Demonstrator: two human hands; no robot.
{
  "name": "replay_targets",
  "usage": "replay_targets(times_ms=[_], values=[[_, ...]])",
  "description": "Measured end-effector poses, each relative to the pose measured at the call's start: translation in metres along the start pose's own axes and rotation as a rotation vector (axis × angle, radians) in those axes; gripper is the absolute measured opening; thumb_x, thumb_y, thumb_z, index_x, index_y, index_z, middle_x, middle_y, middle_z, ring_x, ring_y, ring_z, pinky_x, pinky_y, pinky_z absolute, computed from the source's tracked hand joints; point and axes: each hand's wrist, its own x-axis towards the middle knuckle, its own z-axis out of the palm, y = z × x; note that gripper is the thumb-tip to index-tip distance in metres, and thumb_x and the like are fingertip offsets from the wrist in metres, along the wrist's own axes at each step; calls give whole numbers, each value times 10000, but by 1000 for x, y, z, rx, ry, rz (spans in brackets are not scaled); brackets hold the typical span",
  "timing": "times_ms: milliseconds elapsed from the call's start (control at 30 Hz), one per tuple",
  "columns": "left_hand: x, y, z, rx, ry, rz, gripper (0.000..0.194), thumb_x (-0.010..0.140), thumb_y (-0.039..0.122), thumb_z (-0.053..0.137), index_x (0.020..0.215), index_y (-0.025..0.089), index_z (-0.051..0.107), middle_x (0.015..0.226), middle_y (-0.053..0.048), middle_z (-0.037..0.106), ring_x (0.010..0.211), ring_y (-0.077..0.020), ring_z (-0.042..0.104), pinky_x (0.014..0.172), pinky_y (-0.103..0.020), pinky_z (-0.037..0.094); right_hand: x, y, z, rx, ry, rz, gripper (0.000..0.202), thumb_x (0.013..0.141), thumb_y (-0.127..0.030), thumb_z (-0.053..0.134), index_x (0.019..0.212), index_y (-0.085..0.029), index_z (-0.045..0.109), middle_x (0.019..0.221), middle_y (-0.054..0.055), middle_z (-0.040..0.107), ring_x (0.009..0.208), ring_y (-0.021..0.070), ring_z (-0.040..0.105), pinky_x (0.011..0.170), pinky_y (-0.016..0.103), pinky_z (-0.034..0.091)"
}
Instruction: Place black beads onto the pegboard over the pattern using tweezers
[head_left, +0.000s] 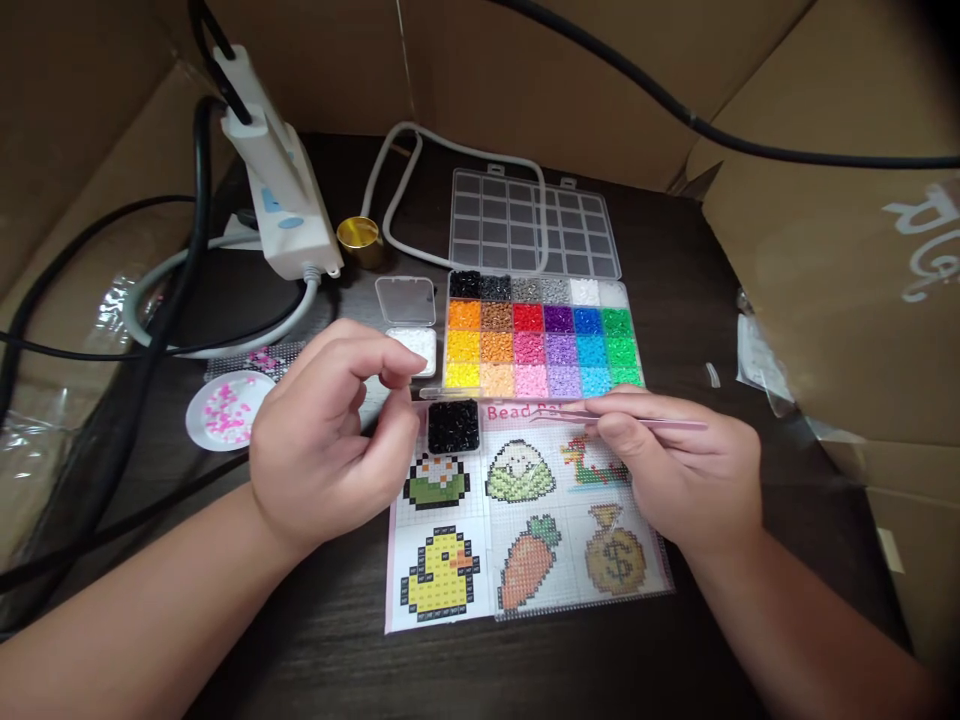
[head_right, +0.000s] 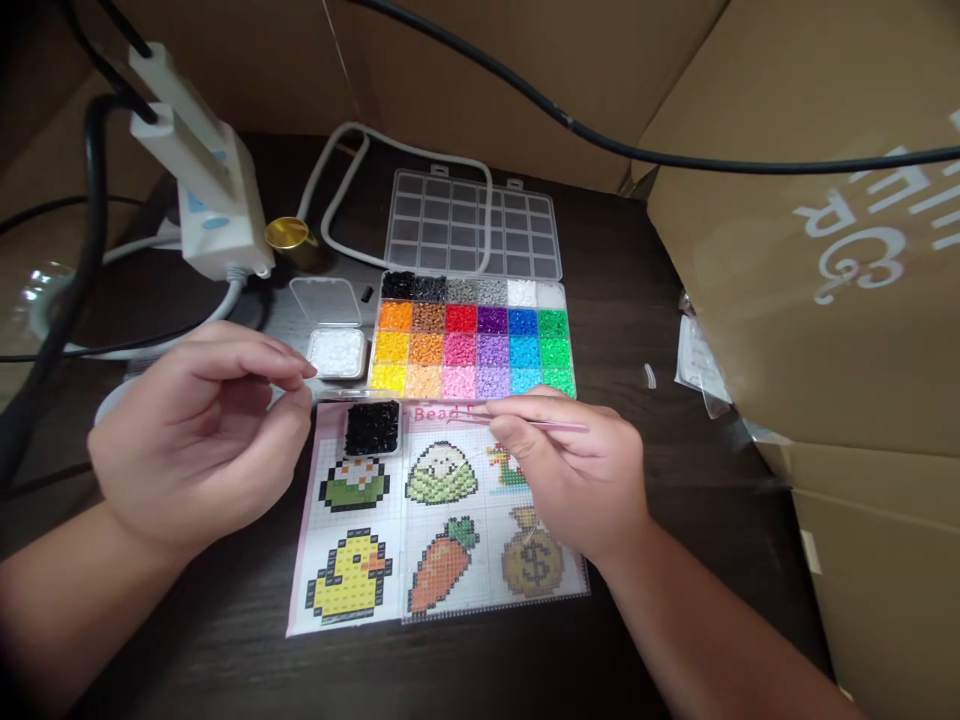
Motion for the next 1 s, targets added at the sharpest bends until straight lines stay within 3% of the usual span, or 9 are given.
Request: replay_targets(times_ms=[433, 833, 1000], values=[[-2, 3, 3, -6, 44, 8, 353, 702, 5, 599, 958, 249, 590, 821, -21, 579, 733, -165, 569, 628, -345, 484, 2, -13, 10, 15, 125, -34, 153, 812, -167, 713, 910, -276, 759, 801, -6, 774, 719, 161, 730, 667, 289, 606], [0, 6, 0, 23, 38, -1, 387, 685, 0, 595, 975, 257, 591, 804, -19, 571, 712, -165, 562, 564, -342, 430, 4, -16, 17, 73, 178, -12, 104, 808, -156, 708, 875, -215, 761, 765, -9, 770, 678, 123, 715, 617, 220, 589], [0, 4, -1, 16, 37, -1, 395, 659, -9, 605, 971, 233, 601, 804, -36, 579, 669, -162, 538, 540, -350, 419, 4, -14, 16, 66, 171, 1, 79, 804, -178, 709, 850, -209, 765, 777, 7, 771, 719, 147, 726, 635, 241, 597]])
